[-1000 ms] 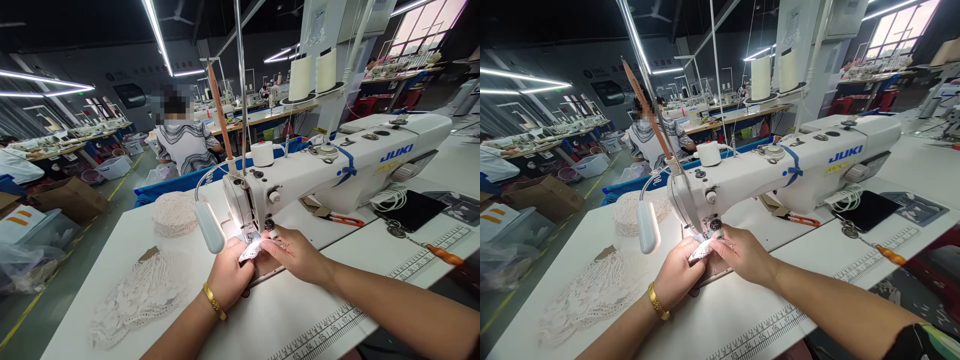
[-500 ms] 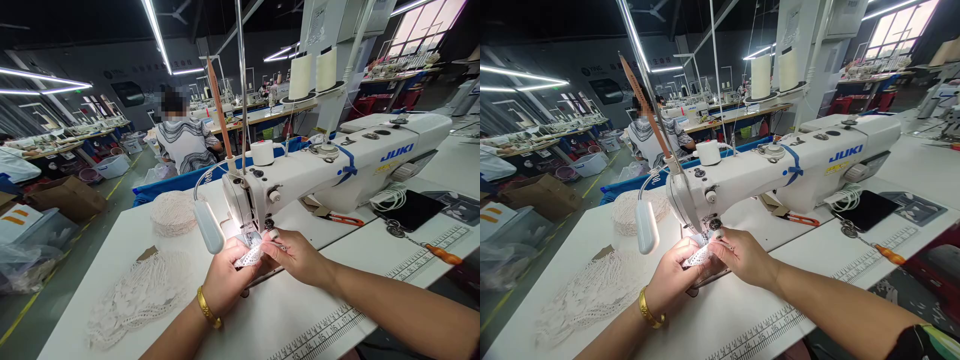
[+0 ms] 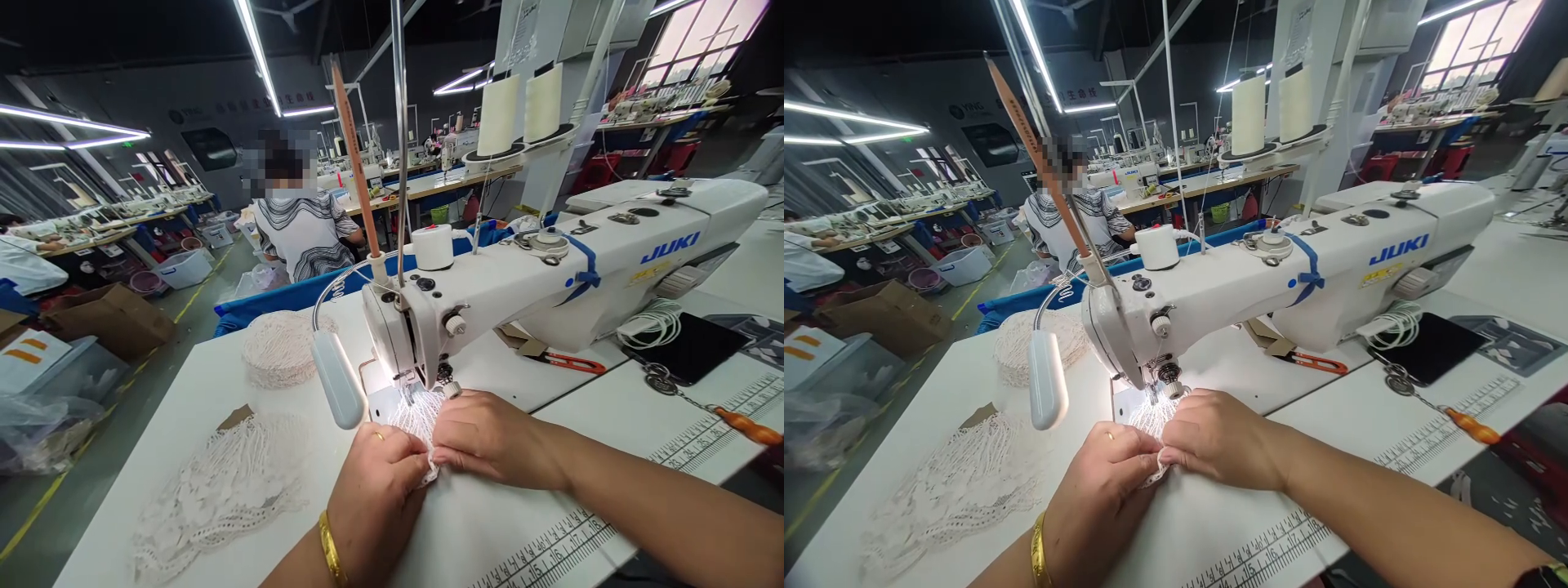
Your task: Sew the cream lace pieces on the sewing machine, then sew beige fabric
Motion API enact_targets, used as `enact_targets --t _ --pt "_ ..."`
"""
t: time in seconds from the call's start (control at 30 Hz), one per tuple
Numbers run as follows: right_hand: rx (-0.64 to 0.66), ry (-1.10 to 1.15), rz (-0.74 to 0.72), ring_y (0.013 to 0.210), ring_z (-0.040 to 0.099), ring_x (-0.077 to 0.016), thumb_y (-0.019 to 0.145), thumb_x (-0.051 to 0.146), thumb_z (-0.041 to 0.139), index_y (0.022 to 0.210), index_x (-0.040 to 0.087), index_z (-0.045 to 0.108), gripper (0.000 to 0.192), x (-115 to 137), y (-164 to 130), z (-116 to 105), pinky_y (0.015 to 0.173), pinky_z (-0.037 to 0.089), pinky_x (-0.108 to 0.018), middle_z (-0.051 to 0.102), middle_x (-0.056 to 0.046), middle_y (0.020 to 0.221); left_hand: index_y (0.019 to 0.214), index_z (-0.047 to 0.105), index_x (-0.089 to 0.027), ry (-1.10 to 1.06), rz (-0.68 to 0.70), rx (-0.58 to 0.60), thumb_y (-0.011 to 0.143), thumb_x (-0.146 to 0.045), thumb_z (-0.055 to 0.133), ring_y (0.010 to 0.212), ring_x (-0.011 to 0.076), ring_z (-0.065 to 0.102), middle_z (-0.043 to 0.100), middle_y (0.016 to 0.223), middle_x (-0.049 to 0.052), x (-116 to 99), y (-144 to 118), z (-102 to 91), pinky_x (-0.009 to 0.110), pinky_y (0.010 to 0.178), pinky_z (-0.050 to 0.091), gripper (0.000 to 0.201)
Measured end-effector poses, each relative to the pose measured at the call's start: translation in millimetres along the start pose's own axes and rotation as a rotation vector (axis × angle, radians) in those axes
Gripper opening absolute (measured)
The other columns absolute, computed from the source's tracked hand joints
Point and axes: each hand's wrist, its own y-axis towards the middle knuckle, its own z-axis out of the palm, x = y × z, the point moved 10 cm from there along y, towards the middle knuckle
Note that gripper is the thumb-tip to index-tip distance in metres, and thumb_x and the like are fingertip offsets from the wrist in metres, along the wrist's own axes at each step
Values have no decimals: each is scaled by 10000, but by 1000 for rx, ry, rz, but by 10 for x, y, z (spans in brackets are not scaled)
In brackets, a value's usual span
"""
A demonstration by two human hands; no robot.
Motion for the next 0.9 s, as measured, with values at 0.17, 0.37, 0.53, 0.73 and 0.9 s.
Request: enact_targets --t 0.17,0.37,0.53,0.73,0.9 --pt "-48 -15 -1 719 535 -166 1180 353 347 868 201 605 433 -64 7 -7 729 371 -322 656 11 768 956 752 -236 28 -1 -25 992 -96 563 821 208 686 793 959 3 80 33 16 382 793 488 238" --pt "-92 -72 33 655 462 -174 1179 360 332 783 213 552 477 -165 22 19 720 379 -338 596 21 693 858 716 -221 26 -18 -69 956 -62 552 795 190 639 777 926 -10 201 78 21 331 761 469 248" --pt "-78 -55 119 723 517 -199 1177 396 314 819 208 603 497 -291 19 22 758 412 -347 631 -22 766 865 746 -228 -103 -136 16 940 -102 581 874 198 633 758 955 13 439 119 90 312 806 499 221" --pt "-44 50 146 924 578 -248 1041 426 661 1165 170 646 285 -251 18 101 857 463 -360 699 -80 1039 878 777 -232 -358 -457 142 914 -253 620 936 221 650 727 932 28 793 103 219 340 862 517 163" --pt "-121 60 209 826 552 -227 1033 131 433 996 185 640 217 -258 48 84 788 441 -335 664 -57 875 756 714 -209 -475 -560 208 982 -533 605 852 203 626 680 833 19 806 142 214 323 813 503 410"
